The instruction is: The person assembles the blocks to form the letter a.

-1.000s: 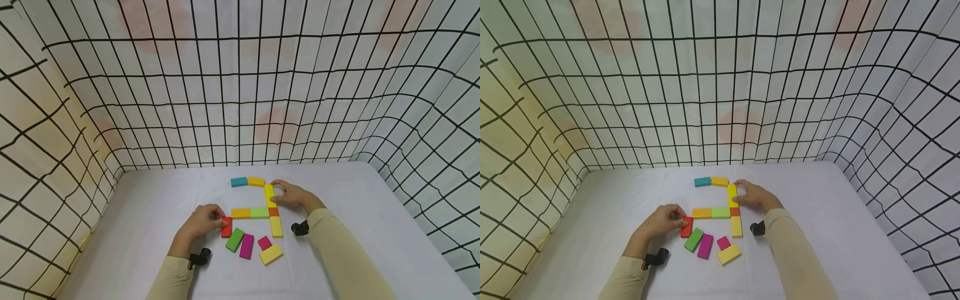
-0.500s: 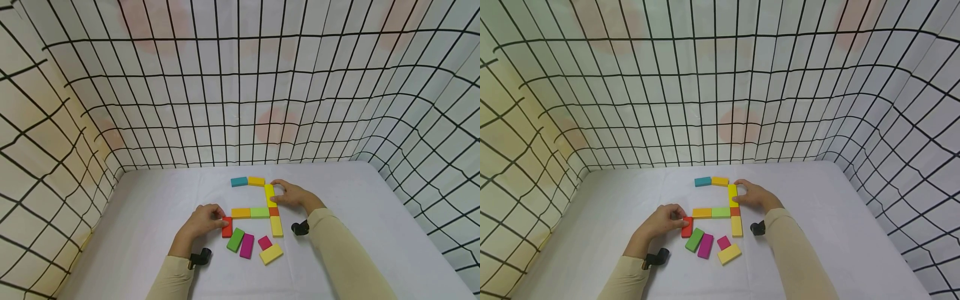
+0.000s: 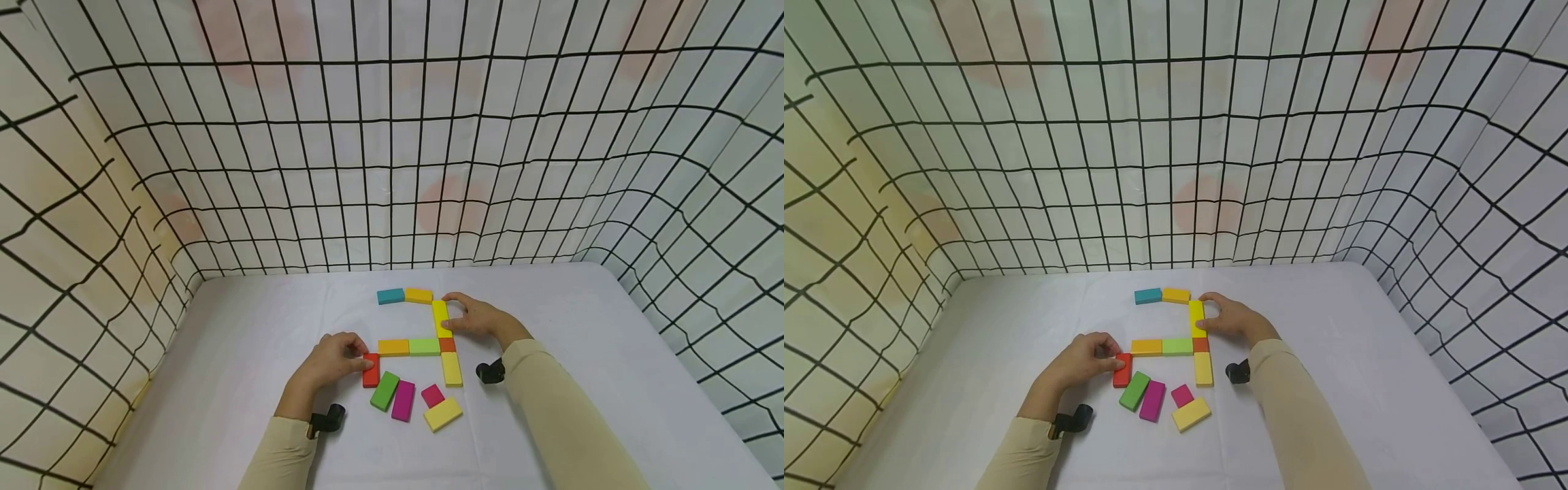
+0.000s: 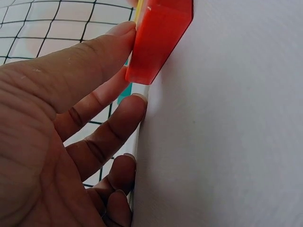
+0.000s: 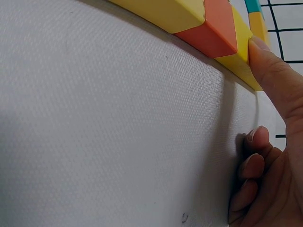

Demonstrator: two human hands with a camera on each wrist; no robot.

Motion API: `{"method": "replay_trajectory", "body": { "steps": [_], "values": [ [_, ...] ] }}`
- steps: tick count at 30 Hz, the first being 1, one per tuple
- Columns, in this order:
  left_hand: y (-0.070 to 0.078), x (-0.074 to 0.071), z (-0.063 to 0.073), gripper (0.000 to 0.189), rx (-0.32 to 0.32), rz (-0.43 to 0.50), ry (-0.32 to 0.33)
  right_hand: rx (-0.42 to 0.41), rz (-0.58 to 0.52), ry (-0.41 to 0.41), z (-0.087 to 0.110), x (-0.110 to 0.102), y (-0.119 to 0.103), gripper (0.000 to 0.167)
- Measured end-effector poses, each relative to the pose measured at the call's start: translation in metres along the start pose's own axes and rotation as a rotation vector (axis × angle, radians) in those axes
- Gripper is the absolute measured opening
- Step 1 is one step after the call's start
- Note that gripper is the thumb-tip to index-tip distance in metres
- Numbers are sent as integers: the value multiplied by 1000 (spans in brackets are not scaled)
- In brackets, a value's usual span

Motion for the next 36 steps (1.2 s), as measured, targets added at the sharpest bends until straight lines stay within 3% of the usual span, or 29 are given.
{"method": "replay_trajectory", "body": {
  "steps": [7,12,16,20,23,26,30,36],
  "values": [
    [0,0,-1,17,7,5,6,-11,-6,4,0,0,-1,74],
    [23,5,3,19,92,-37,39,-8,-1,-1,-1,1,0,74],
    [57,25,10,18,232,-84,14,-10,7,-3,0,1,0,76],
    [81,63,18,21,319,-150,-143,-9,14,-4,0,-1,0,75],
    [85,90,22,27,323,-235,-250,-9,18,-2,-1,-1,1,75],
    [84,106,24,31,294,-321,-271,-13,9,0,-1,-1,1,76],
    [83,111,27,28,262,-382,-239,-20,-1,6,-2,0,1,76],
    [80,107,29,27,214,-350,-241,-17,4,9,1,-1,-1,75]
  ]
}}
Point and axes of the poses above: each hand's wrist, its own z-axis away from the middle knuckle, its own x-axis out of the palm, y = z × x, the point moved 10 cm from there along -z, towards the middle knuckle, and after that the axes turned 15 degrees about z, right-handed, at the moved point
